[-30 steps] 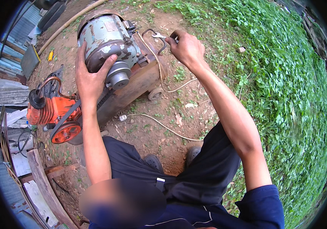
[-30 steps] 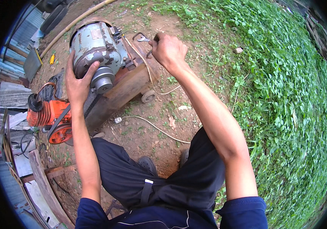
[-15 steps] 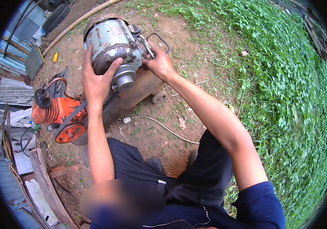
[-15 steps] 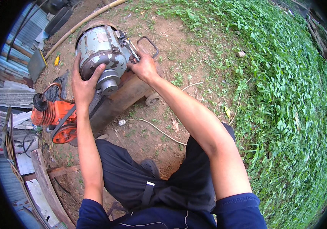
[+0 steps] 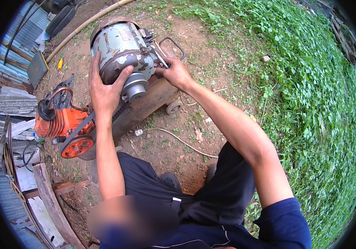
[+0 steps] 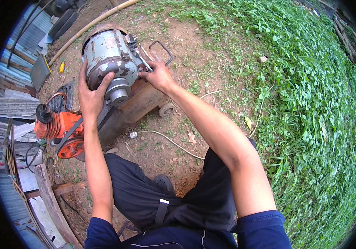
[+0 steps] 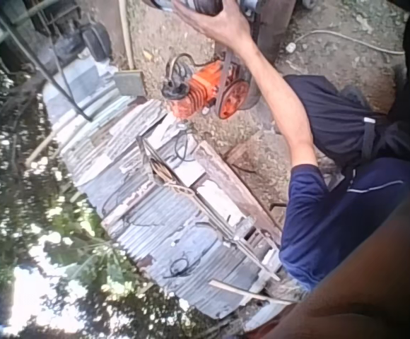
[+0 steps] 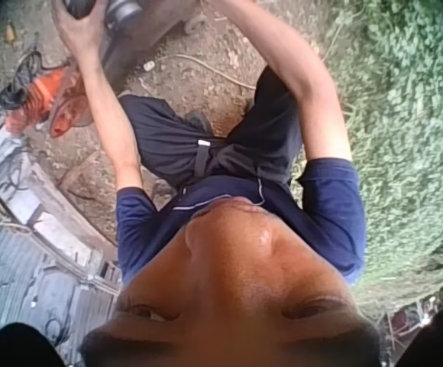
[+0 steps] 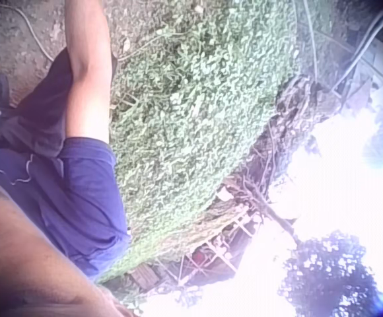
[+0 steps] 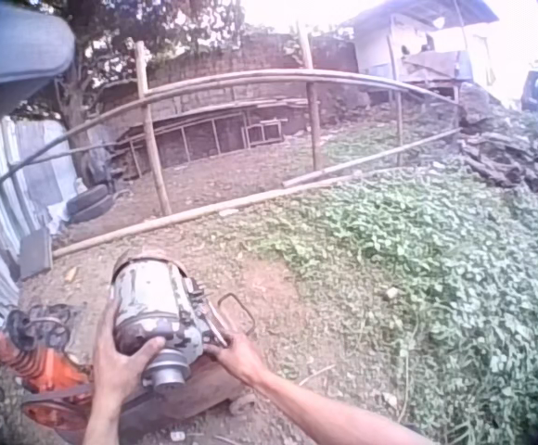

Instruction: The person works on a motor and air compressor assembly, using a wrench to tighten or loosen bolts on the pump and motor housing.

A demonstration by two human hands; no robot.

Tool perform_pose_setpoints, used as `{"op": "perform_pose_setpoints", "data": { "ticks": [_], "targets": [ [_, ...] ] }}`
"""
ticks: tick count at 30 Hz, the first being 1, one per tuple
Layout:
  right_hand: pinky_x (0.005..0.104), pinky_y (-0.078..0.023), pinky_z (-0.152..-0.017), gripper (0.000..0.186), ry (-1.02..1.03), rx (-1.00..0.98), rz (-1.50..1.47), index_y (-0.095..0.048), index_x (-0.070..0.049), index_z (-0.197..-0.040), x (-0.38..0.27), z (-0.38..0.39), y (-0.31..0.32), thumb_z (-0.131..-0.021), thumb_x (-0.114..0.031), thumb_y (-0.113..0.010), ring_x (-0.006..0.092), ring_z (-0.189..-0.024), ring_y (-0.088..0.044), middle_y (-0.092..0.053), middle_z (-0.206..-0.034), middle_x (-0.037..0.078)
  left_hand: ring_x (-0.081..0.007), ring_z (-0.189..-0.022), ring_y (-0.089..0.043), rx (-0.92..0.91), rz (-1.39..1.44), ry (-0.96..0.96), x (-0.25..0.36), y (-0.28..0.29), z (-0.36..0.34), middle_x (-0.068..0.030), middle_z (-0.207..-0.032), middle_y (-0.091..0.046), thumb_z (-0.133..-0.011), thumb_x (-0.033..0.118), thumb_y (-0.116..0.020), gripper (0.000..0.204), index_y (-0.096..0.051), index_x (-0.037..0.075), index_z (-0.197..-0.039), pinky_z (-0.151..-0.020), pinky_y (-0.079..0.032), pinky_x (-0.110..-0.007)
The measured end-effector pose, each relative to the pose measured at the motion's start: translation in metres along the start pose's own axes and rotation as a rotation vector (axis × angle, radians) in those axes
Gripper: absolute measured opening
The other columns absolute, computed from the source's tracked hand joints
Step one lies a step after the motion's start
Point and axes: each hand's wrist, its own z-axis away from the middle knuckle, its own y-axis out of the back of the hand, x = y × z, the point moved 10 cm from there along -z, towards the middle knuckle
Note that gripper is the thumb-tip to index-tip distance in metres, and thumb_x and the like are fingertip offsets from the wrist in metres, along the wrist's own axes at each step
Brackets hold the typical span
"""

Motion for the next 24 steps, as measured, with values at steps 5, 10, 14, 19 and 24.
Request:
{"op": "perform_pose_setpoints", "data": {
  "ticks": [5, 10, 14, 19, 24],
  "targets": [
    [0.0275, -0.051, -0.072, 0.037, -0.044, 0.082, -0.033, -0.065, -0.002, -0.113, 0.008, -0.001, 0.005, -0.08, -0.016, -0.075, 0.0123, -0.078, -0.062, -0.069, -0.093, 0.007, -0.0368, -0.126, -0.047, -0.005, 0.067, 0.029, -0.003, -0.001, 0.001, -0.0274, -0.136, -0.046, -0.069, 0.041, -0.083, 0.09, -0.043, -0.001, -0.138, -0.105, -0.039, -0.043],
    [0.0287, -0.051, -0.075, 0.043, -0.046, -0.062, -0.031, -0.061, -0.002, -0.118, 0.012, -0.005, -0.005, -0.08, -0.014, -0.074, 0.0128, -0.08, -0.063, -0.068, -0.096, 0.008, -0.0365, -0.126, -0.048, -0.004, 0.045, 0.008, 0.001, 0.0, -0.001, -0.0274, -0.135, -0.047, -0.07, 0.04, -0.083, 0.089, -0.043, -0.002, -0.137, -0.104, -0.039, -0.043],
    [0.0283, -0.051, -0.074, 0.039, 0.004, 0.029, -0.05, -0.062, -0.001, -0.116, 0.006, 0.001, 0.001, -0.08, -0.012, -0.073, 0.0119, -0.081, -0.062, -0.068, -0.096, 0.007, -0.0314, -0.124, -0.05, -0.009, 0.024, 0.001, 0.002, 0.0, 0.001, -0.0257, -0.136, -0.048, -0.074, 0.039, -0.081, 0.087, -0.042, -0.004, -0.138, -0.104, -0.039, -0.04],
    [0.0276, -0.051, -0.075, 0.04, -0.022, -0.034, -0.096, -0.061, -0.002, -0.119, 0.011, -0.002, -0.004, -0.081, -0.01, -0.072, 0.0109, -0.081, -0.061, -0.068, -0.095, 0.006, -0.037, -0.126, -0.048, -0.002, 0.05, 0.008, 0.001, 0.0, 0.0, -0.0275, -0.136, -0.047, -0.07, 0.041, -0.083, 0.089, -0.043, -0.002, -0.137, -0.105, -0.039, -0.044],
    [0.0277, -0.051, -0.074, 0.04, -0.064, -0.033, -0.119, -0.061, -0.004, -0.12, 0.011, -0.001, -0.004, -0.081, -0.008, -0.072, 0.0112, -0.082, -0.061, -0.067, -0.094, 0.005, -0.0374, -0.126, -0.048, 0.001, 0.034, -0.001, 0.001, 0.0, 0.0, -0.0275, -0.136, -0.047, -0.07, 0.042, -0.083, 0.089, -0.043, -0.002, -0.137, -0.105, -0.039, -0.044]
  ]
}}
